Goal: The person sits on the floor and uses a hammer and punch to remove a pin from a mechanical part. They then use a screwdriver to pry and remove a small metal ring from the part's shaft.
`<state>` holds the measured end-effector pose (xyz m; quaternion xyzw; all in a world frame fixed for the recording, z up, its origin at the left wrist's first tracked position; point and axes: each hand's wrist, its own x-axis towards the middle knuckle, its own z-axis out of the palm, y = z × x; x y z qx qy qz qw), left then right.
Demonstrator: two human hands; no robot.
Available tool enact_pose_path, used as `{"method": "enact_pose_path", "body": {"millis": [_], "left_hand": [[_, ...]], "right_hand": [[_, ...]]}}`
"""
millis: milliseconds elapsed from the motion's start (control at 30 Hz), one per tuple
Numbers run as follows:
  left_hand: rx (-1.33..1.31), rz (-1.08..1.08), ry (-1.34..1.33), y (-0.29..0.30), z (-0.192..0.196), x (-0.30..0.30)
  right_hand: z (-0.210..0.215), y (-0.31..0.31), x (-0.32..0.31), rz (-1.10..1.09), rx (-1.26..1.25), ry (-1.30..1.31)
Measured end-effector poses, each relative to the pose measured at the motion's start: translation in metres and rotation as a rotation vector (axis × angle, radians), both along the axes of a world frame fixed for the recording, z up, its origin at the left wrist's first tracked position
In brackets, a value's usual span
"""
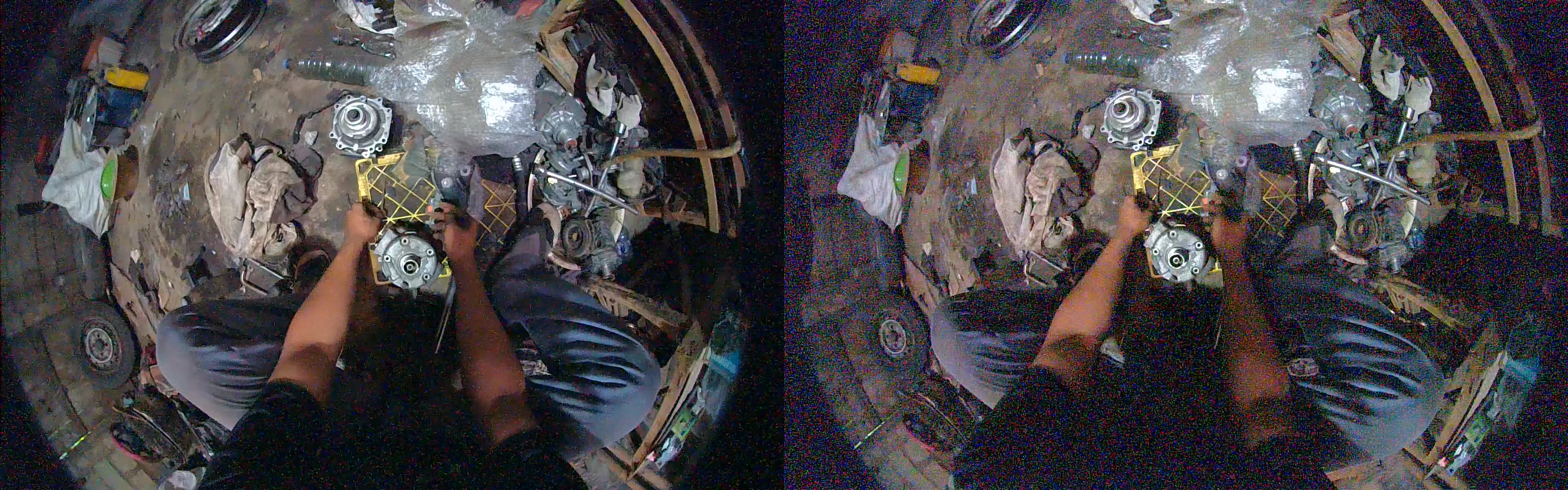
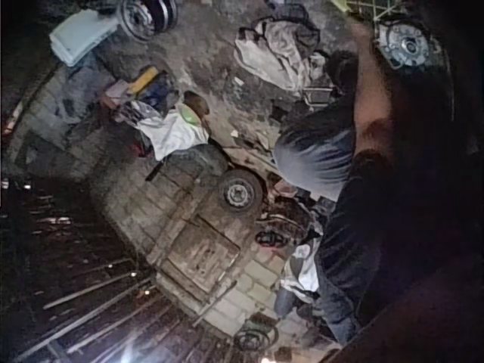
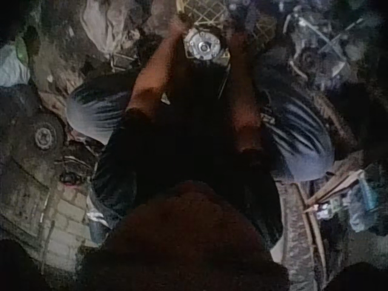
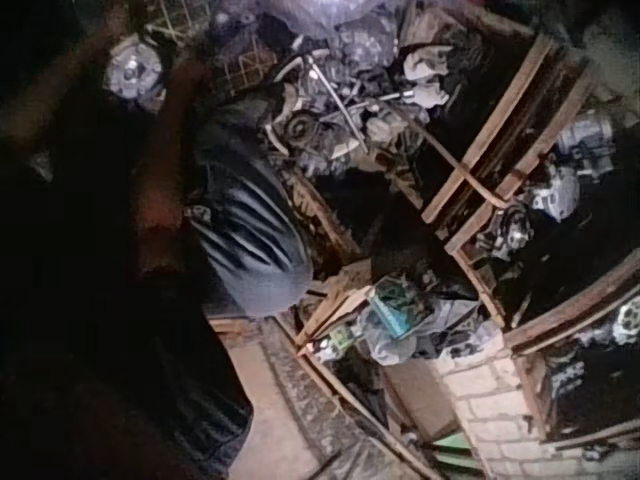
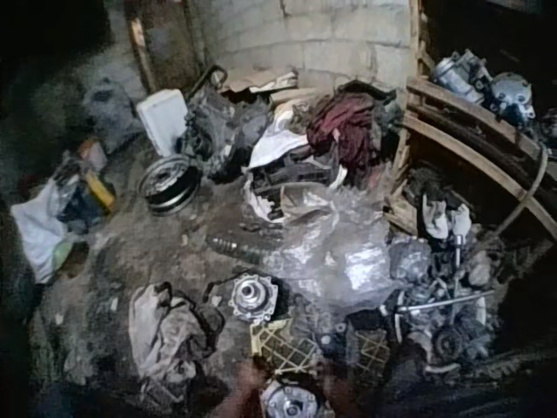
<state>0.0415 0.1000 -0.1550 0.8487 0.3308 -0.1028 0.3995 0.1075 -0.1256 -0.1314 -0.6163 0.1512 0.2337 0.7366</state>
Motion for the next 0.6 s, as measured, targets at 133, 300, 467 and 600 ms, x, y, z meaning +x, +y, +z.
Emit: {"method": "enact_pose_path", "body": {"millis": [133,300,467,600], "left_hand": [[-0.277,0.026,-0.058,0.000,0.054,0.009],[-0.709,-0.088,-0.052,0.030,0.112,0.011],[-0.643,-0.257,-0.172,0.003,0.204,0.007],[-0.575,-0.371,-0.154,0.005,0.213,-0.007]], "right_hand": [[-0.017,-0.006,0.011,-0.065,-0.108,-0.159],[0.091,0.028,0.029,0.257,-0.128,-0.100],[0.155,0.034,0.030,0.468,-0.179,-0.224],[0.183,0.024,0.015,0.201,-0.131,-0.318]]}}
